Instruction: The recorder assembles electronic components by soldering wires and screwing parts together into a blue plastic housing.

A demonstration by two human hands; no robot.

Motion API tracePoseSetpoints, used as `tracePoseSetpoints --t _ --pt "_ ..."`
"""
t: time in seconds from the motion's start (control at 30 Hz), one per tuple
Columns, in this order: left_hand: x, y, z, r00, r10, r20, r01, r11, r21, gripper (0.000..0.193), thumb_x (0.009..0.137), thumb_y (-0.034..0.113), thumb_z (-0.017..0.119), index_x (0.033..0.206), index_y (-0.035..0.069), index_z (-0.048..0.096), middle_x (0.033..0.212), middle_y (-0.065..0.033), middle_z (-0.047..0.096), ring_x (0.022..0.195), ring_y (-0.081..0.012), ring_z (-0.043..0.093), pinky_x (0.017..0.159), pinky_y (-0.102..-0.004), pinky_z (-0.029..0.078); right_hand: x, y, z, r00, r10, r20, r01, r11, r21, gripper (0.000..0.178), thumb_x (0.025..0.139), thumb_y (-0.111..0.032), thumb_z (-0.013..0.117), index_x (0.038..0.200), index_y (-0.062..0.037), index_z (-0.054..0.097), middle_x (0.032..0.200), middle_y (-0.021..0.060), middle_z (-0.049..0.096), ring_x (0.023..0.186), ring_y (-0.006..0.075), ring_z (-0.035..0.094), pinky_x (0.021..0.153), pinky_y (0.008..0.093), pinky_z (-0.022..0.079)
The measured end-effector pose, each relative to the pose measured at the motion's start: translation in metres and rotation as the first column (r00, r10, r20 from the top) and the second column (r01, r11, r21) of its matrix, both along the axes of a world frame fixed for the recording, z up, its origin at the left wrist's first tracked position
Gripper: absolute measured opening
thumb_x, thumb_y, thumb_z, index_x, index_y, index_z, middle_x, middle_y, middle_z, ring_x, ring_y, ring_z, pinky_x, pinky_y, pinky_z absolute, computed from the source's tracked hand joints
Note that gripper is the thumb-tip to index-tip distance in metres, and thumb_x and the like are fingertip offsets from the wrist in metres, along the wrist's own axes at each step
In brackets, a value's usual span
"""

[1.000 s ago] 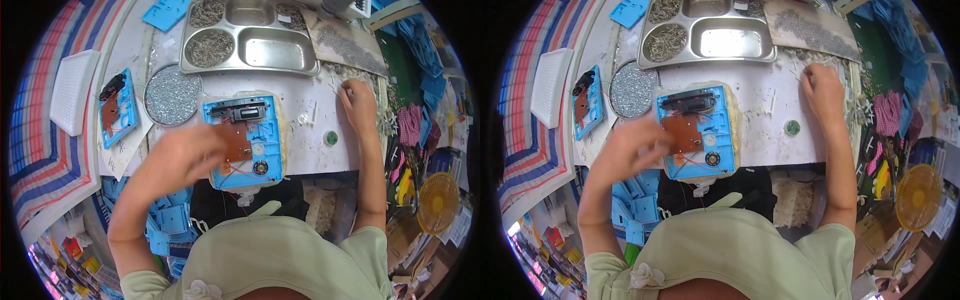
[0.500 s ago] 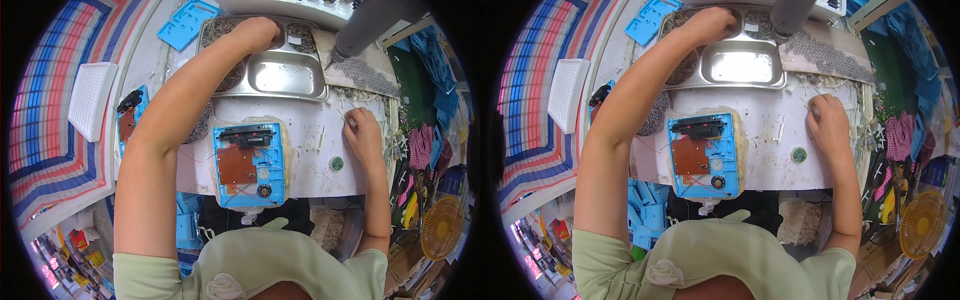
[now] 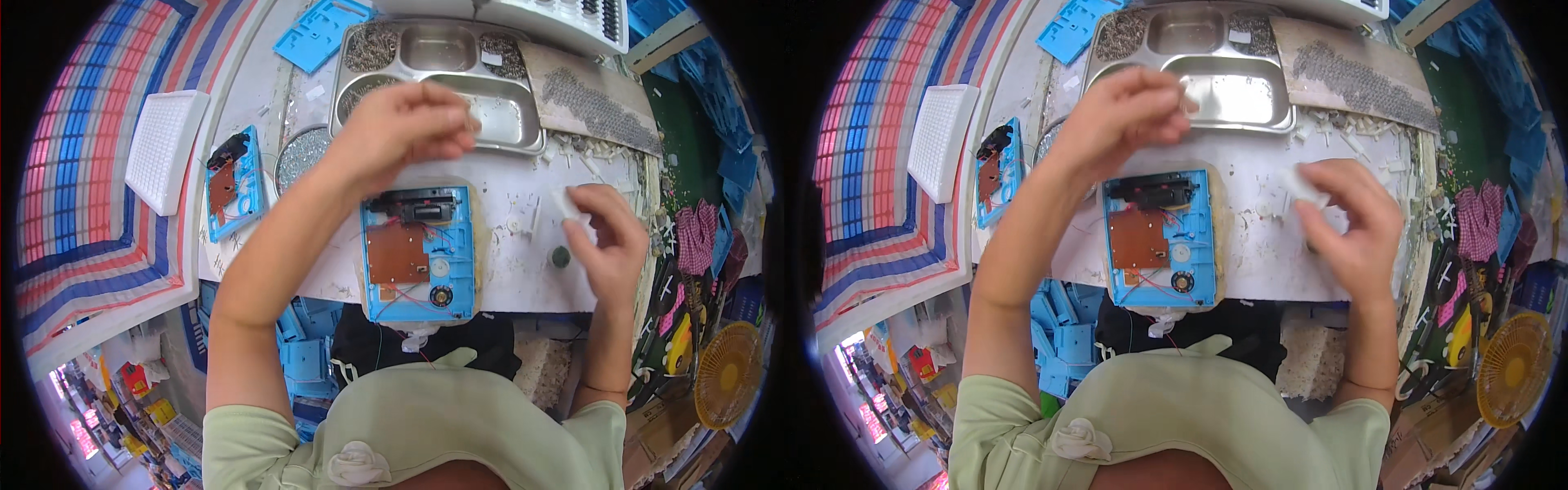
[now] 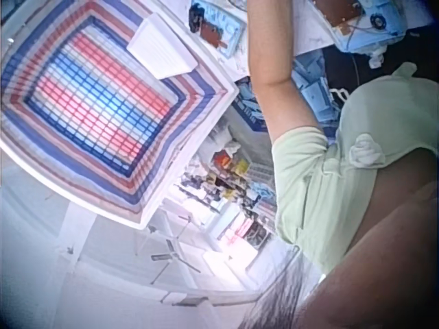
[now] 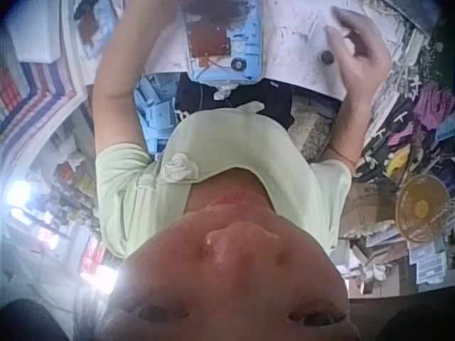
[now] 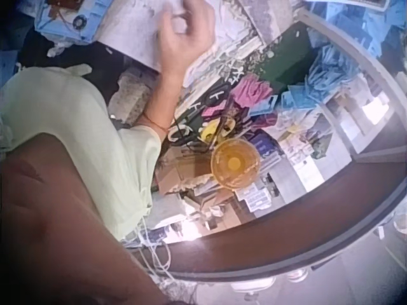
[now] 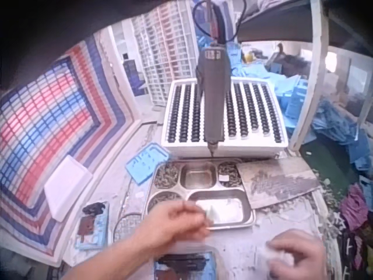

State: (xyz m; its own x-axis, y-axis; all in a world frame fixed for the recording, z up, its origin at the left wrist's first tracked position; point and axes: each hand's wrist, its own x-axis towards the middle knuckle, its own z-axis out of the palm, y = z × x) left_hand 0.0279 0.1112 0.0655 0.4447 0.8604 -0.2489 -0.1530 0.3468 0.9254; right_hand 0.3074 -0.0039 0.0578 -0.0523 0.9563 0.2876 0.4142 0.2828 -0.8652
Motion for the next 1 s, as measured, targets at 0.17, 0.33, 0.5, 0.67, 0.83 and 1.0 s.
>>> tracePoseSetpoints --t 0.17,0.33,0.5,0.67,0.83,1.0 --pt "-0.024 -0.089 -0.004 0.967 0.075 0.245 -0.004 0.96 -0.279 0.019 0.098 0.009 0.069 0.112 -0.002 0.062 0.108 -0.0191 0.073 0.092 -0.0213 0.074 0.079 -0.0294 0.063 -0.054 -0.018 0.022 0.972 0.201 0.119 -0.224 0.95 0.217 0.038 0.07 0.004 0.082 0.106 -0.0012 0.076 0.093 0.012 0.07 0.079 0.0219 0.067 0.066 0.0308 0.053" --pt "-0.034 -0.129 -0.028 0.932 0.157 0.328 -0.039 0.94 -0.34 0.015 0.099 0.007 0.068 0.11 -0.001 0.061 0.106 -0.0175 0.073 0.093 -0.0209 0.074 0.078 -0.0293 0.064 -0.067 -0.025 0.015 0.94 0.257 0.224 -0.306 0.926 0.221 0.04 0.067 0.004 0.083 0.106 -0.0018 0.075 0.094 0.0113 0.069 0.074 0.0232 0.065 0.062 0.0327 0.052" --pt "-0.032 -0.153 -0.034 0.963 0.185 0.196 -0.121 0.947 -0.299 0.01 0.1 0.006 0.066 0.105 0.0 0.061 0.104 -0.0158 0.072 0.087 -0.0178 0.074 0.076 -0.0295 0.064 -0.073 -0.035 0.015 0.887 0.295 0.355 -0.385 0.897 0.218 0.041 0.068 0.004 0.083 0.107 -0.0017 0.073 0.095 0.0101 0.068 0.072 0.0236 0.062 0.06 0.0336 0.05" --pt "-0.029 -0.163 -0.034 0.949 0.24 0.204 -0.173 0.938 -0.301 0.009 0.1 0.004 0.065 0.106 -0.002 0.062 0.103 -0.0155 0.072 0.088 -0.0174 0.074 0.078 -0.0294 0.063 -0.073 -0.044 0.015 0.88 0.287 0.379 -0.389 0.893 0.227 0.042 0.067 0.004 0.083 0.107 -0.002 0.073 0.095 0.0094 0.068 0.072 0.024 0.062 0.06 0.0335 0.05" --pt "-0.029 -0.176 -0.024 0.994 0.042 0.098 -0.021 0.979 -0.202 0.011 0.098 0.0 0.066 0.107 -0.004 0.062 0.101 -0.0152 0.072 0.089 -0.0188 0.073 0.081 -0.0295 0.062 -0.069 -0.051 0.004 0.876 0.411 0.254 -0.464 0.863 0.202 0.041 0.068 0.0 0.087 0.107 -0.0007 0.072 0.096 0.0115 0.069 0.07 0.0239 0.063 0.059 0.0332 0.051" --pt "-0.039 -0.154 -0.005 0.882 -0.05 -0.469 0.25 0.893 0.374 0.016 0.089 -0.001 0.074 0.104 0.001 0.069 0.093 -0.0107 0.072 0.082 -0.0152 0.071 0.071 -0.029 0.056 -0.031 -0.08 -0.041 0.771 0.32 -0.55 -0.394 0.919 -0.017 0.041 0.075 -0.01 0.091 0.107 0.0029 0.07 0.094 0.0147 0.068 0.071 0.0211 0.065 0.059 0.0318 0.052"
